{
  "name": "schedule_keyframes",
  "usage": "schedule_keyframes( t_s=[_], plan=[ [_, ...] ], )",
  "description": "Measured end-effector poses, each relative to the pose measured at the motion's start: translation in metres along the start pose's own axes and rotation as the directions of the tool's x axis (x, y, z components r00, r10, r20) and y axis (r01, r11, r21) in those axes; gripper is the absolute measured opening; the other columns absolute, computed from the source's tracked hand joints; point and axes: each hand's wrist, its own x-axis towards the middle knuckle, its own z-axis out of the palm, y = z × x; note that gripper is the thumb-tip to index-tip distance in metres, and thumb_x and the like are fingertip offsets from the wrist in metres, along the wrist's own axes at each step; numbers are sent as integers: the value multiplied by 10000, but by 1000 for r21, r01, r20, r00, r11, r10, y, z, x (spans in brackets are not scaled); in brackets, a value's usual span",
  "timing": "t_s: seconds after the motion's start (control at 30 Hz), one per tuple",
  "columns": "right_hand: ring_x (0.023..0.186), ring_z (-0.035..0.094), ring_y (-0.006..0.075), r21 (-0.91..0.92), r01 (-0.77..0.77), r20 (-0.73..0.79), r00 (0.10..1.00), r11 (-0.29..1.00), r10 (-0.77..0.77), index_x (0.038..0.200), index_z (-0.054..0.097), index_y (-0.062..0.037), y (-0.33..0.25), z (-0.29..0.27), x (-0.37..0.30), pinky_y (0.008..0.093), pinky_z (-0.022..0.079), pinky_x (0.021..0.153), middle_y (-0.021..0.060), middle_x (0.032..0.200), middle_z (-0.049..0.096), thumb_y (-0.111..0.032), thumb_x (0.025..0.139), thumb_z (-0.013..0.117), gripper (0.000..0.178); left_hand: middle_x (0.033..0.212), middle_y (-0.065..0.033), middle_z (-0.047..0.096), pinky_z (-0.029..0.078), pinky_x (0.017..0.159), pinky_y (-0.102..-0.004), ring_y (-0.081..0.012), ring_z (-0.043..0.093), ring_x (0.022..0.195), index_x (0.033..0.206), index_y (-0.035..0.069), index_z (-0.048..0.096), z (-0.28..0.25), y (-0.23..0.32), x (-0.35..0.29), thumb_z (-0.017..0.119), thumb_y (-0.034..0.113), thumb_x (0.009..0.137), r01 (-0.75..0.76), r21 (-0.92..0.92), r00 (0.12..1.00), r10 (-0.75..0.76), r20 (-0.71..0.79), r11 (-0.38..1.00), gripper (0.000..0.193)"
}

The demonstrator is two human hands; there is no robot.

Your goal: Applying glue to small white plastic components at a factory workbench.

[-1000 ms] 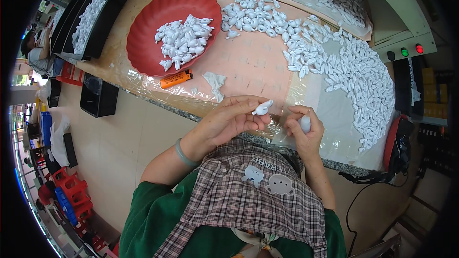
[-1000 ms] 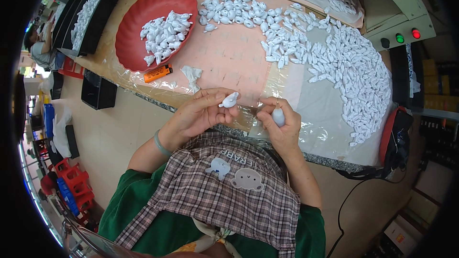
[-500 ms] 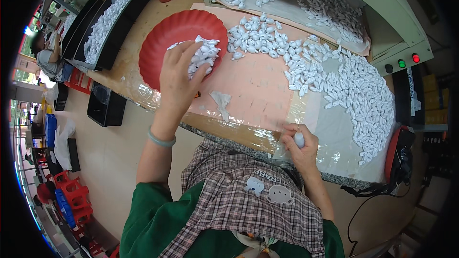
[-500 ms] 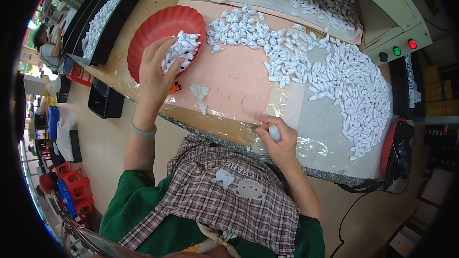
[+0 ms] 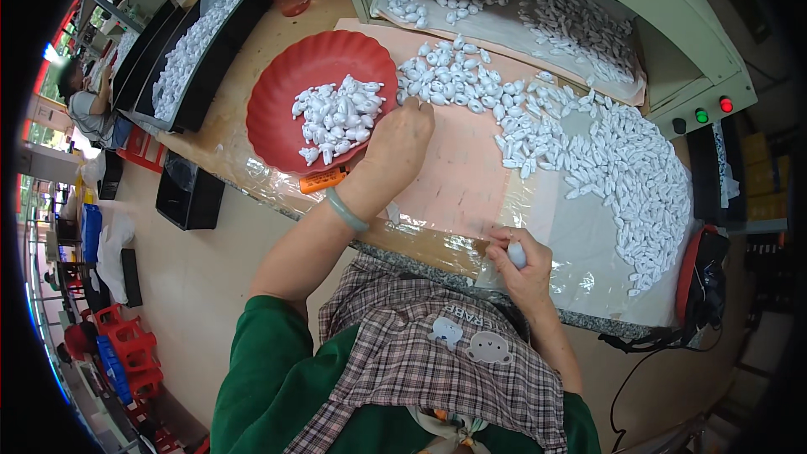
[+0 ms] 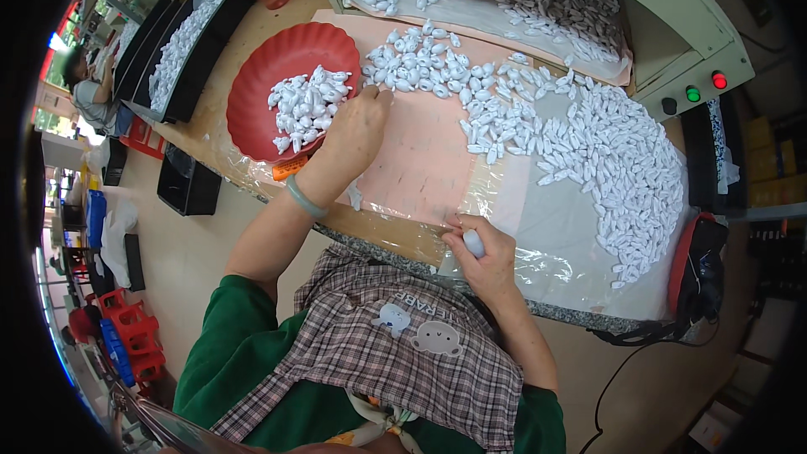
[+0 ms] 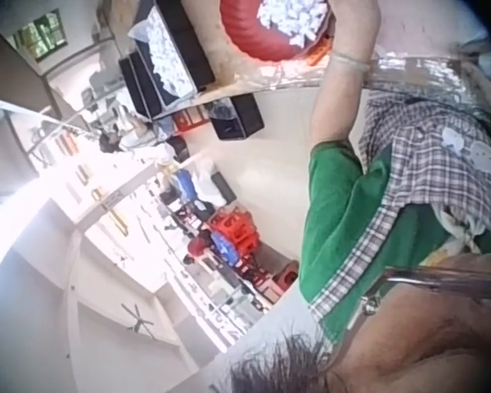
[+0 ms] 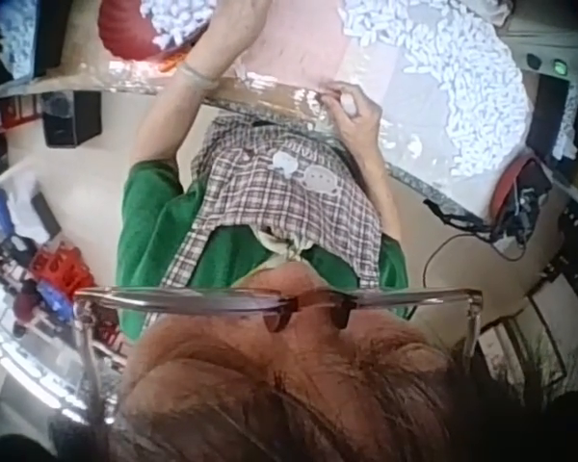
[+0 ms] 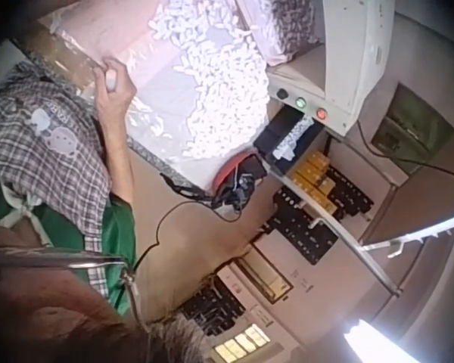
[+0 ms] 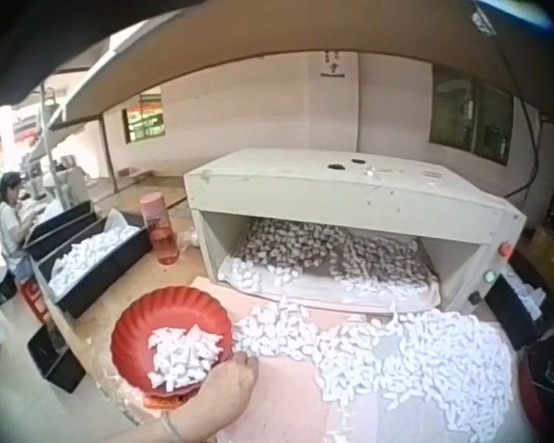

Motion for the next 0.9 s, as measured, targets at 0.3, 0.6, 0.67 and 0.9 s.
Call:
schedule_keyframes(
  t_s=[0.3,0.6,0.67,0.9],
  plan=[
    [591,547,59,17,60,-21,998,998,-60,969,627,10,1,1,3,206,447,551,48,752,655,-20,821,668,157,909,-115,619,524,691,-306,-240,630,791,946,-4,600,-14,20,-19,625,-31,761,-125,-312,979,66,-193,942,188],
    [712,557,101,266,-55,-2,998,962,58,1099,514,-20,-6,-5,1,244,470,645,52,811,623,-50,836,651,298,1005,-45,629,517,796,-229,-114,622,910,1043,-28,632,-30,43,-60,665,-39,808,552,-754,832,168,529,-357,239],
    [757,536,111,550,-37,-12,999,834,52,1115,470,-29,-6,-4,-1,242,449,635,82,953,583,-45,865,585,276,1009,-47,632,514,793,-220,-110,623,910,1050,-30,645,-28,48,-67,668,-23,811,533,-714,841,192,506,-454,240],
    [708,529,117,483,75,-95,995,873,-32,1084,469,-42,-5,-5,3,208,375,541,80,1050,492,-144,898,561,231,1004,-118,644,523,800,-227,-154,642,905,1117,-34,600,-22,51,-73,627,18,864,552,-547,810,248,532,-629,260]
  ],
)
